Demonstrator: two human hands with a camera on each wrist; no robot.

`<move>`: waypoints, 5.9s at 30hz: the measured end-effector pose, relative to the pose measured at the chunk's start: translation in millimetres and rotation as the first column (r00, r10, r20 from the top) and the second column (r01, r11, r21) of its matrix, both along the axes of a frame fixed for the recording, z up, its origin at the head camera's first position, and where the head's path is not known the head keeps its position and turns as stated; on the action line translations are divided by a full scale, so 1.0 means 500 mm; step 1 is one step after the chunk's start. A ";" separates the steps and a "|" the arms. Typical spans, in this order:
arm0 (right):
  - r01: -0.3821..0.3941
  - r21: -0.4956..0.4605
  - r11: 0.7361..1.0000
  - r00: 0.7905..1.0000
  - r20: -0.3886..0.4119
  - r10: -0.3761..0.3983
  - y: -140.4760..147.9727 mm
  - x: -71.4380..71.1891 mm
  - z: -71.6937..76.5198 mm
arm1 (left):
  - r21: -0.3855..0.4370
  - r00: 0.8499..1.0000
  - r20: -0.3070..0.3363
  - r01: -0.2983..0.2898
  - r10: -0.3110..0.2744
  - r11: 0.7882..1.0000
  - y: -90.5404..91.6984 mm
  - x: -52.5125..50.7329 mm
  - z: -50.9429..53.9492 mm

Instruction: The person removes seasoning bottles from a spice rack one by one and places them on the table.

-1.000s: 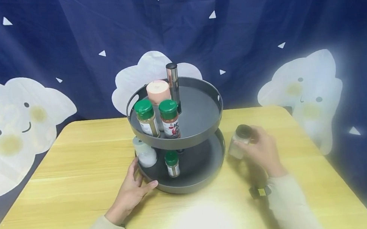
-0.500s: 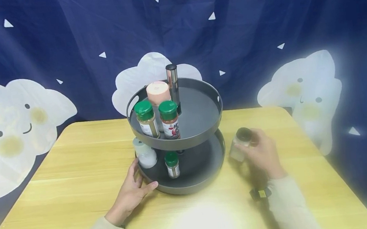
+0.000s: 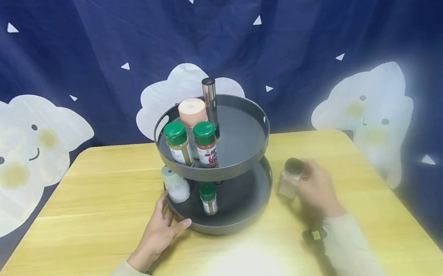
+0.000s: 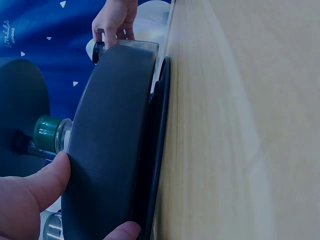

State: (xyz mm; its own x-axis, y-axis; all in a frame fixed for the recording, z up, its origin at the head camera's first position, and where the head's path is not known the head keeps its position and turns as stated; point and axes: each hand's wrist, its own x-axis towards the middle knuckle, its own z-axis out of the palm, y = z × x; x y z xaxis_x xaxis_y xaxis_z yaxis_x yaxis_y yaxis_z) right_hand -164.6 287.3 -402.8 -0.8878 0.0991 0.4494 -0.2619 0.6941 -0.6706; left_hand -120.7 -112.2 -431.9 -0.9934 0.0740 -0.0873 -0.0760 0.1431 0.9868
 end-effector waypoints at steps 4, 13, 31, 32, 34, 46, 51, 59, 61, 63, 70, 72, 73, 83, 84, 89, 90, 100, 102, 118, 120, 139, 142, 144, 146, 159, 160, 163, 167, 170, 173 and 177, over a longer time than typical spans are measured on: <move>-0.003 0.006 1.000 1.000 0.009 0.003 0.001 0.000 -0.005 | 0.000 1.000 0.009 -0.003 0.003 1.000 0.001 0.001 0.000; -0.008 0.025 1.000 1.000 0.019 0.008 0.004 0.000 -0.015 | -0.013 1.000 0.009 -0.002 0.002 1.000 0.002 0.002 -0.002; -0.012 0.021 1.000 0.999 0.047 0.011 -0.002 0.003 -0.009 | 0.000 1.000 0.020 -0.003 0.003 1.000 0.001 0.001 -0.001; -0.012 0.021 1.000 0.999 0.046 0.011 -0.001 0.003 -0.009 | 0.001 1.000 0.022 -0.003 0.003 1.000 0.001 0.001 -0.001; -0.010 0.020 1.000 0.999 0.046 0.009 0.000 0.001 -0.011 | 0.002 1.000 0.024 -0.002 0.002 1.000 0.000 0.001 -0.001; -0.011 0.007 1.000 0.998 0.062 0.010 0.004 -0.001 -0.016 | 0.004 1.000 0.019 0.002 -0.002 1.000 0.000 0.002 0.002; -0.014 0.002 1.000 0.997 0.079 0.014 0.001 0.001 -0.015 | 0.007 1.000 0.013 0.003 -0.003 1.000 -0.002 0.002 0.000; -0.024 0.022 0.999 0.993 0.118 0.021 -0.002 0.006 -0.006 | 0.004 1.000 0.006 0.003 -0.003 1.000 -0.001 0.002 0.001; -0.029 0.034 0.999 0.993 0.118 0.025 -0.002 0.006 -0.006 | 0.005 1.000 0.008 0.003 -0.003 1.000 -0.001 0.002 0.002; -0.038 0.038 0.999 0.993 0.116 0.033 -0.003 0.007 -0.004 | 0.007 1.000 0.009 0.003 -0.003 1.000 0.000 0.002 0.002; -0.055 0.048 0.997 0.995 0.090 0.051 -0.008 0.016 0.019 | -0.005 1.000 0.013 0.006 -0.006 1.000 -0.002 0.004 0.004; -0.052 0.052 0.997 0.996 0.068 0.049 -0.008 0.015 0.023 | -0.009 1.000 0.017 0.007 -0.007 1.000 -0.002 0.005 0.005; -0.054 0.049 0.997 0.997 0.055 0.051 -0.008 0.015 0.026 | -0.011 1.000 0.019 0.007 -0.007 1.000 -0.002 0.005 0.005; -0.042 0.062 0.997 0.998 -0.048 0.045 -0.010 0.010 0.048 | -0.006 1.000 0.008 0.010 -0.010 1.000 -0.001 0.004 0.001; -0.032 0.065 0.997 0.997 -0.067 0.036 -0.011 0.010 0.051 | -0.005 1.000 0.007 0.011 -0.011 1.000 0.000 0.004 0.000; 0.030 0.056 0.998 0.986 -0.167 -0.020 -0.021 0.011 0.063 | -0.009 1.000 0.003 0.012 -0.012 1.000 0.001 0.003 -0.002; 0.039 0.050 0.998 0.983 -0.181 -0.029 -0.024 0.011 0.064 | -0.009 1.000 0.005 0.011 -0.011 1.000 0.001 0.003 -0.002; -0.078 0.019 0.997 0.968 -0.236 0.081 -0.078 0.012 0.067 | -0.004 1.000 0.015 0.005 -0.005 1.000 0.001 0.003 0.000; -0.122 0.016 0.992 0.965 -0.231 0.122 -0.093 0.014 0.068 | -0.005 1.000 0.017 0.005 -0.005 1.000 0.001 0.003 0.000; -0.307 0.066 0.950 0.943 -0.117 0.312 -0.192 0.009 0.042 | 0.031 1.000 0.001 0.016 -0.016 0.999 -0.001 0.004 -0.001; -0.321 0.073 0.944 0.939 -0.106 0.327 -0.201 0.009 0.041 | 0.039 1.000 -0.008 0.022 -0.022 0.999 -0.002 0.005 -0.003; -0.419 0.091 0.903 0.906 -0.018 0.423 -0.274 0.016 0.027 | 0.025 1.000 0.014 0.006 -0.006 1.000 -0.003 0.003 -0.004; -0.435 0.090 0.896 0.899 -0.012 0.437 -0.283 0.019 0.029 | 0.015 1.000 0.012 0.009 -0.010 1.000 -0.003 0.004 -0.004; -0.449 0.092 0.889 0.892 -0.011 0.452 -0.289 0.020 0.028 | 0.012 1.000 0.010 0.011 -0.012 1.000 -0.003 0.004 -0.004; -0.462 0.094 0.882 0.885 -0.015 0.466 -0.295 0.019 0.026 | 0.011 1.000 0.006 0.015 -0.015 1.000 -0.004 0.005 -0.004; -0.570 0.068 0.819 0.821 -0.003 0.571 -0.315 0.024 0.016 | 0.027 1.000 0.004 0.010 -0.010 1.000 -0.001 0.006 -0.002; -0.569 0.065 0.820 0.822 0.001 0.570 -0.316 0.024 0.017 | 0.028 1.000 0.004 0.008 -0.008 1.000 -0.001 0.005 -0.002; -0.569 0.049 0.821 0.822 0.010 0.570 -0.321 0.022 0.016 | 0.025 1.000 0.000 0.006 -0.006 1.000 0.000 0.005 -0.001; -0.569 0.069 0.819 0.822 0.020 0.569 -0.327 0.018 0.010 | 0.010 1.000 -0.008 0.011 -0.011 1.000 0.000 0.007 0.001; -0.567 0.099 0.818 0.823 0.029 0.567 -0.330 0.014 0.006 | 0.002 1.000 -0.008 0.017 -0.017 1.000 0.000 0.007 0.003; -0.564 0.111 0.819 0.826 0.045 0.562 -0.333 0.012 0.001 | 0.003 1.000 -0.008 0.019 -0.019 1.000 0.000 0.008 0.003; -0.569 0.092 0.817 0.822 0.067 0.565 -0.336 0.009 -0.004 | 0.002 1.000 -0.007 0.019 -0.019 1.000 0.000 0.006 0.002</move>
